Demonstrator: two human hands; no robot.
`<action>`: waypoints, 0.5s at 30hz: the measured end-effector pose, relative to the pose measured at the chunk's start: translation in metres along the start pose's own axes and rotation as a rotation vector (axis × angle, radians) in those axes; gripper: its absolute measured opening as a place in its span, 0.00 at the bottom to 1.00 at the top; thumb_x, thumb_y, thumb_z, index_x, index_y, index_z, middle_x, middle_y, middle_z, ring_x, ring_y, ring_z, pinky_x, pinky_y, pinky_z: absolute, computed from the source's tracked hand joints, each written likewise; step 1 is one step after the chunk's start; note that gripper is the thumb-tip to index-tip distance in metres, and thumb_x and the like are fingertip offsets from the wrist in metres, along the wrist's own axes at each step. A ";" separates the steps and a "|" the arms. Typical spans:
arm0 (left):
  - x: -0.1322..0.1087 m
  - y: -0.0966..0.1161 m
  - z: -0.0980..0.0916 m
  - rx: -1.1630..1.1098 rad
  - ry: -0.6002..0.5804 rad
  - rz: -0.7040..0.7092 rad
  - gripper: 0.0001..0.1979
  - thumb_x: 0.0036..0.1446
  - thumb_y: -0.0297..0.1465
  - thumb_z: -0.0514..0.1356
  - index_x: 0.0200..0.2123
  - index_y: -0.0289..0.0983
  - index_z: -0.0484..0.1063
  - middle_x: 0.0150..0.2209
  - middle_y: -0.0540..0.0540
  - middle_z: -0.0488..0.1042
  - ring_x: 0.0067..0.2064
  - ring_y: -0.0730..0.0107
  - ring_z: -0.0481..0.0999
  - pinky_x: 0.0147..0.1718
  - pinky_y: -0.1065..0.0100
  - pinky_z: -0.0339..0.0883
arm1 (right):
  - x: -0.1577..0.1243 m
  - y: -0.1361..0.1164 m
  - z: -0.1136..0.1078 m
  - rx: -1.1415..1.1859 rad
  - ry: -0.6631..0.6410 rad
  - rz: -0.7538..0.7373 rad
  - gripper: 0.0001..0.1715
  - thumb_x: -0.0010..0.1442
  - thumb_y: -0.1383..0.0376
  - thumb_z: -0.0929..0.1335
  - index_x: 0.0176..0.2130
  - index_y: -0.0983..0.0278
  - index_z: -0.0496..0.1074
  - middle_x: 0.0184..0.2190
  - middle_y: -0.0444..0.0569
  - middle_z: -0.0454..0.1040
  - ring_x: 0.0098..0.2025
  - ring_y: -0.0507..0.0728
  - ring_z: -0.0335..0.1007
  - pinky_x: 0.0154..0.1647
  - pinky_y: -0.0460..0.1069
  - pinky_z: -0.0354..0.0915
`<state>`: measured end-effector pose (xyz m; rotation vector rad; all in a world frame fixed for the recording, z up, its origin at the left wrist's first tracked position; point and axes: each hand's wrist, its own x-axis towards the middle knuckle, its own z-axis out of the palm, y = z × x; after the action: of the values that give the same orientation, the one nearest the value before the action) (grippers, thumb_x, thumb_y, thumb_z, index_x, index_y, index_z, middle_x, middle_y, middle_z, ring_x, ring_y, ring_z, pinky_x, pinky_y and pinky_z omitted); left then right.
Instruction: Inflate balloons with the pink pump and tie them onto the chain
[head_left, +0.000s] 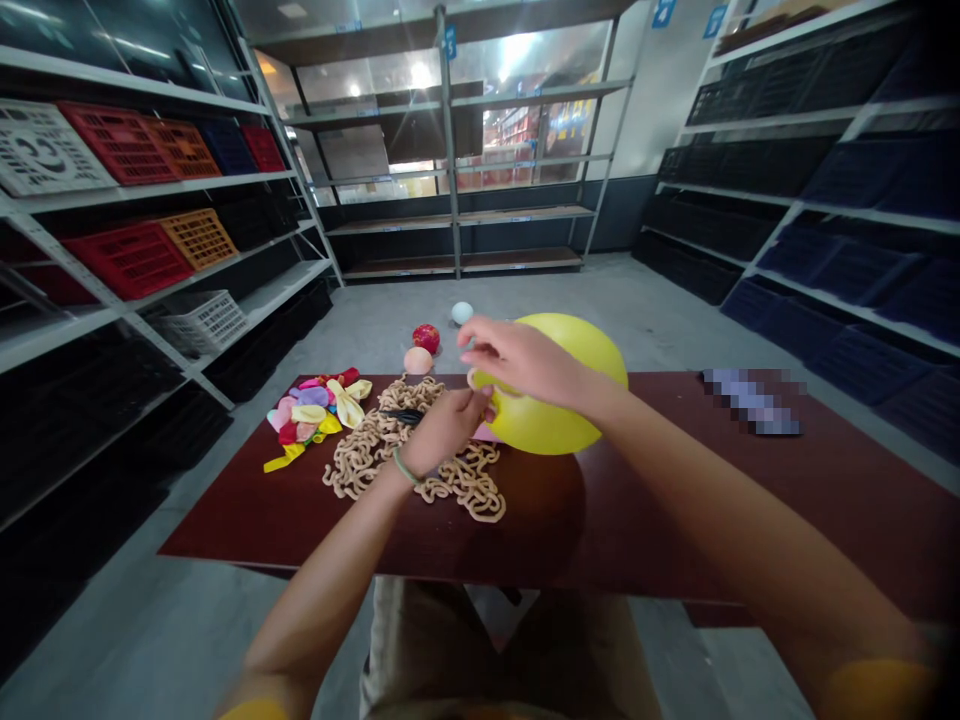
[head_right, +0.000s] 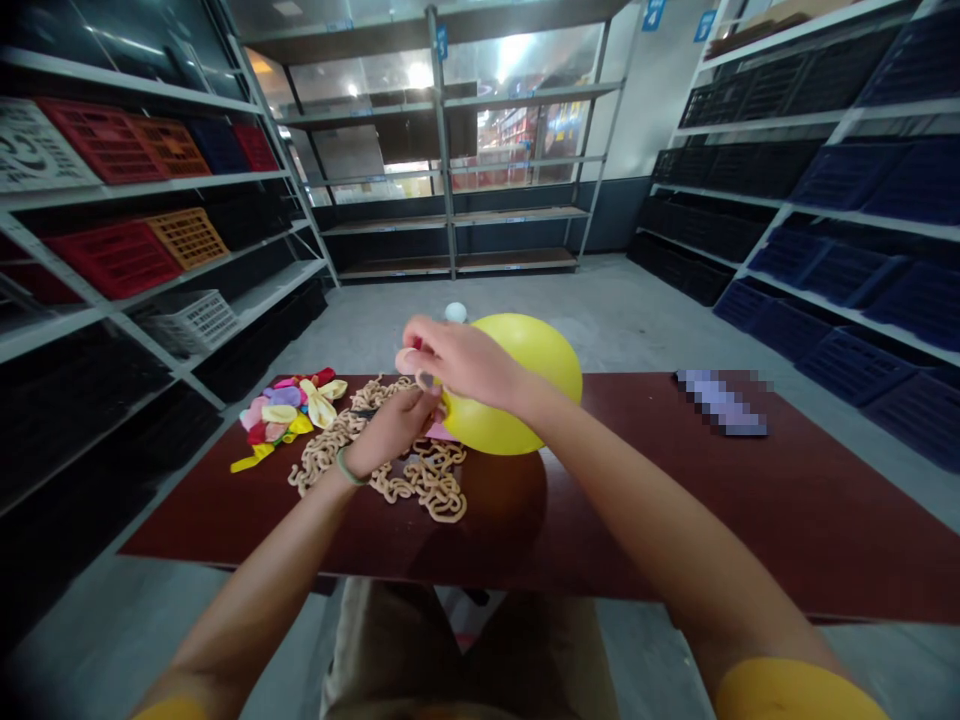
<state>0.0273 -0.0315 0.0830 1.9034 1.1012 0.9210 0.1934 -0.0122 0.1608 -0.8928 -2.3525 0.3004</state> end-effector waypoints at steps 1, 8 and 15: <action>0.000 -0.002 -0.001 -0.065 0.014 -0.052 0.27 0.65 0.49 0.48 0.24 0.36 0.69 0.18 0.50 0.65 0.22 0.72 0.63 0.24 0.69 0.57 | -0.004 0.001 -0.002 -0.044 0.059 0.002 0.07 0.68 0.61 0.61 0.42 0.60 0.67 0.36 0.44 0.73 0.35 0.53 0.65 0.36 0.49 0.57; 0.000 -0.010 -0.001 -0.333 0.057 -0.149 0.28 0.62 0.53 0.51 0.26 0.35 0.72 0.21 0.49 0.67 0.24 0.73 0.66 0.26 0.69 0.59 | -0.037 0.011 0.005 -0.421 0.067 -0.114 0.13 0.66 0.61 0.64 0.46 0.60 0.74 0.42 0.51 0.73 0.46 0.61 0.62 0.48 0.56 0.57; -0.001 -0.009 0.004 -0.499 0.067 -0.191 0.25 0.59 0.50 0.56 0.26 0.34 0.74 0.21 0.49 0.68 0.24 0.74 0.66 0.28 0.70 0.61 | -0.042 0.016 0.013 -0.542 0.194 -0.112 0.18 0.69 0.64 0.59 0.35 0.63 0.75 0.35 0.51 0.73 0.40 0.59 0.61 0.46 0.55 0.59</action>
<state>0.0269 -0.0298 0.0738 1.3476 0.9612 1.0413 0.2193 -0.0280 0.1247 -0.9710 -2.3192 -0.4727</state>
